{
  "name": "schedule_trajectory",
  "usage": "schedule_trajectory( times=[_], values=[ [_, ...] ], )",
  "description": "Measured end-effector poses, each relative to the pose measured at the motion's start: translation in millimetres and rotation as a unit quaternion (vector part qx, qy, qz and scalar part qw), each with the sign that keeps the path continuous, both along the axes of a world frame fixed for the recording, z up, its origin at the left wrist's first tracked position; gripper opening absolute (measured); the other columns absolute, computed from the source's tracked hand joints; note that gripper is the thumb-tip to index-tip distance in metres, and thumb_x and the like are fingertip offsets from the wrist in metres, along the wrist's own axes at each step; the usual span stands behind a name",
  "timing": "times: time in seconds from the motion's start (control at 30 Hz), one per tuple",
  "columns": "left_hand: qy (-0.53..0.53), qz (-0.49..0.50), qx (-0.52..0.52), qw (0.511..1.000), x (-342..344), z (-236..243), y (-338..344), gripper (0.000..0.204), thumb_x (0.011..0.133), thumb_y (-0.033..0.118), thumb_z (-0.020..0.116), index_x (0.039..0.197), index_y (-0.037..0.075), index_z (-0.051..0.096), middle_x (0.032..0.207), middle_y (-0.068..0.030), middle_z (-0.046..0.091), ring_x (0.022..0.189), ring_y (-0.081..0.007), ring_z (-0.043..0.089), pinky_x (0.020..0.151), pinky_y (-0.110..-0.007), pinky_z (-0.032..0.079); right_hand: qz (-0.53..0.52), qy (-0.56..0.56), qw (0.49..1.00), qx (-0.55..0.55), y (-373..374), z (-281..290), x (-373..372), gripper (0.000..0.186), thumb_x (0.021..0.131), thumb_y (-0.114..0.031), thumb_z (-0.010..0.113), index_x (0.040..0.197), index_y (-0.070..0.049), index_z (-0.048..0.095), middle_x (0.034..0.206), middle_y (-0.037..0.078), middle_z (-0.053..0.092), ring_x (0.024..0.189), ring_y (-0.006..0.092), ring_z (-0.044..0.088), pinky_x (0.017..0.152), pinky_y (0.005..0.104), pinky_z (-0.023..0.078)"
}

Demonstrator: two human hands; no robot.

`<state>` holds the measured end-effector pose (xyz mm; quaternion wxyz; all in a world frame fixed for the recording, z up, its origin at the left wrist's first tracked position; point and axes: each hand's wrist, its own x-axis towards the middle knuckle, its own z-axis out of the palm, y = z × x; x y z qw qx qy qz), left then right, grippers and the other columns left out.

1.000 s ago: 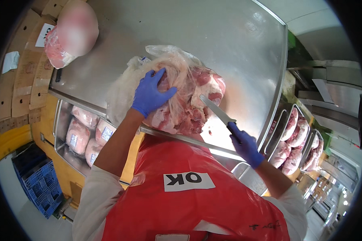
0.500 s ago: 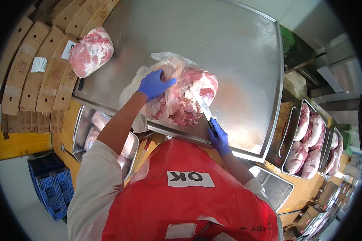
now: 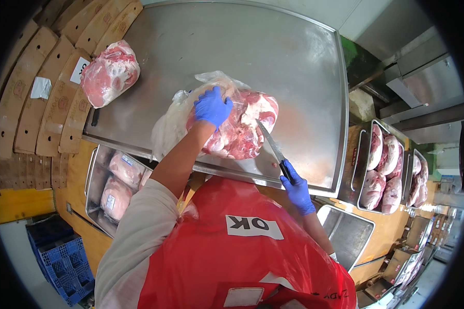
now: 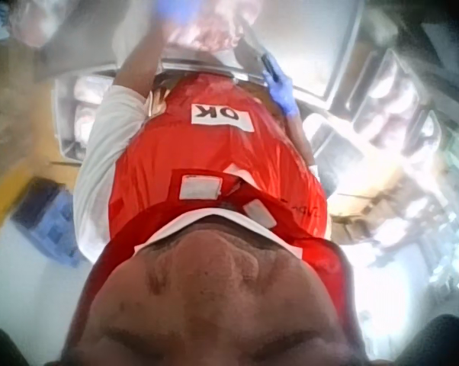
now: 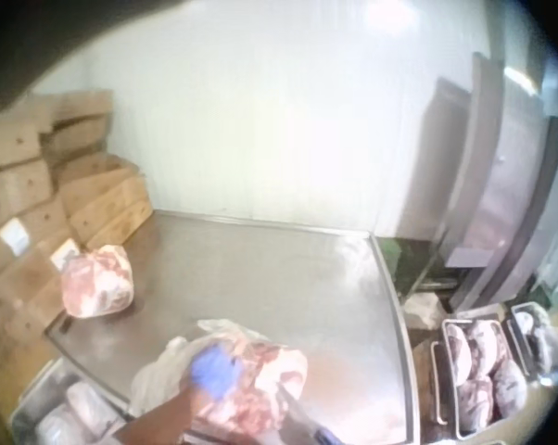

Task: The person cuts a large piece of raw meat on a stainless steel table using a knife. They trim and separate portions, then place the cut meat into a metal tray. The person also handles plastic-wrapped meat packages, moving them between the table and a tray.

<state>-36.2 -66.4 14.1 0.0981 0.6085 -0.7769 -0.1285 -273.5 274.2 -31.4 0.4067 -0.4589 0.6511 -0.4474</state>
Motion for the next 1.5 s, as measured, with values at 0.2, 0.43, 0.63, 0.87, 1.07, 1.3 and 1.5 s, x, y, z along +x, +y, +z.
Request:
schedule_trajectory(
  times=[0.2, 0.43, 0.63, 0.87, 1.07, 1.3, 1.5],
  values=[
    [0.036, -0.062, -0.063, 0.995, 9.8, -21.3, -9.3, 0.038, 0.097, 0.039, 0.060, 0.123, 0.011, 0.064, 0.118, -0.0206, 0.071, 0.105, -0.0470, 0.068, 0.093, -0.061, 0.052, -0.014, 0.086, 0.996, -0.019, -13.4, 53.1, 2.1, 0.057, 0.100, -0.002, 0.070, 0.155, -0.008, 0.057, 0.145, 0.016, 0.068, 0.129, 0.0148, 0.064, 0.107, 0.0294, 0.050],
    [0.123, -0.173, -0.082, 0.974, 20.8, -24.6, -23.4, 0.037, 0.099, 0.037, 0.059, 0.123, 0.009, 0.064, 0.127, -0.0177, 0.071, 0.109, -0.0458, 0.067, 0.097, -0.058, 0.051, 0.039, 0.308, 0.948, 0.066, -56.8, 119.8, -0.2, 0.060, 0.097, -0.011, 0.073, 0.155, -0.016, 0.057, 0.115, 0.021, 0.075, 0.103, 0.0310, 0.076, 0.091, 0.0402, 0.059],
    [0.156, -0.086, -0.014, 0.984, 22.7, -0.9, -9.8, 0.059, 0.091, 0.050, 0.070, 0.134, 0.010, 0.063, 0.132, -0.0210, 0.068, 0.118, -0.0434, 0.066, 0.103, -0.057, 0.049, 0.087, 0.549, 0.828, 0.072, -65.9, 176.2, -18.8, 0.044, 0.098, -0.031, 0.073, 0.142, -0.033, 0.069, 0.080, 0.014, 0.068, 0.070, 0.0362, 0.071, 0.065, 0.0481, 0.057],
    [0.087, -0.009, -0.052, 0.995, 65.5, -7.4, 31.3, 0.091, 0.082, 0.065, 0.076, 0.153, 0.012, 0.056, 0.149, -0.0263, 0.057, 0.135, -0.0447, 0.056, 0.111, -0.057, 0.045, 0.180, 0.544, 0.817, 0.063, -119.3, 226.0, -39.5, 0.040, 0.098, -0.029, 0.073, 0.137, -0.028, 0.072, 0.077, 0.014, 0.070, 0.069, 0.0370, 0.070, 0.066, 0.0487, 0.057],
    [0.146, -0.015, -0.066, 0.987, 71.2, -14.8, 31.7, 0.091, 0.080, 0.061, 0.081, 0.152, 0.011, 0.057, 0.150, -0.0281, 0.056, 0.132, -0.0487, 0.057, 0.110, -0.057, 0.047, 0.276, 0.525, 0.792, 0.148, -192.3, 264.0, -52.8, 0.034, 0.098, -0.025, 0.073, 0.132, -0.025, 0.075, 0.077, 0.017, 0.072, 0.070, 0.0375, 0.071, 0.069, 0.0482, 0.057],
    [0.157, -0.026, -0.037, 0.987, 71.8, 0.7, 27.1, 0.084, 0.079, 0.047, 0.087, 0.149, 0.009, 0.061, 0.152, -0.0264, 0.056, 0.132, -0.0465, 0.058, 0.111, -0.053, 0.048, 0.359, 0.466, 0.768, 0.253, -285.6, 290.6, -44.6, 0.032, 0.098, -0.022, 0.072, 0.128, -0.014, 0.077, 0.074, 0.022, 0.067, 0.063, 0.0376, 0.067, 0.064, 0.0460, 0.052],
    [0.157, -0.071, -0.050, 0.984, 71.5, -2.8, 22.8, 0.085, 0.077, 0.043, 0.088, 0.150, 0.009, 0.059, 0.153, -0.0243, 0.056, 0.133, -0.0464, 0.058, 0.113, -0.053, 0.047, 0.387, 0.457, 0.743, 0.298, -291.5, 272.8, -64.0, 0.040, 0.101, -0.025, 0.069, 0.141, -0.021, 0.070, 0.069, 0.018, 0.067, 0.062, 0.0342, 0.069, 0.066, 0.0465, 0.055]
  ],
)
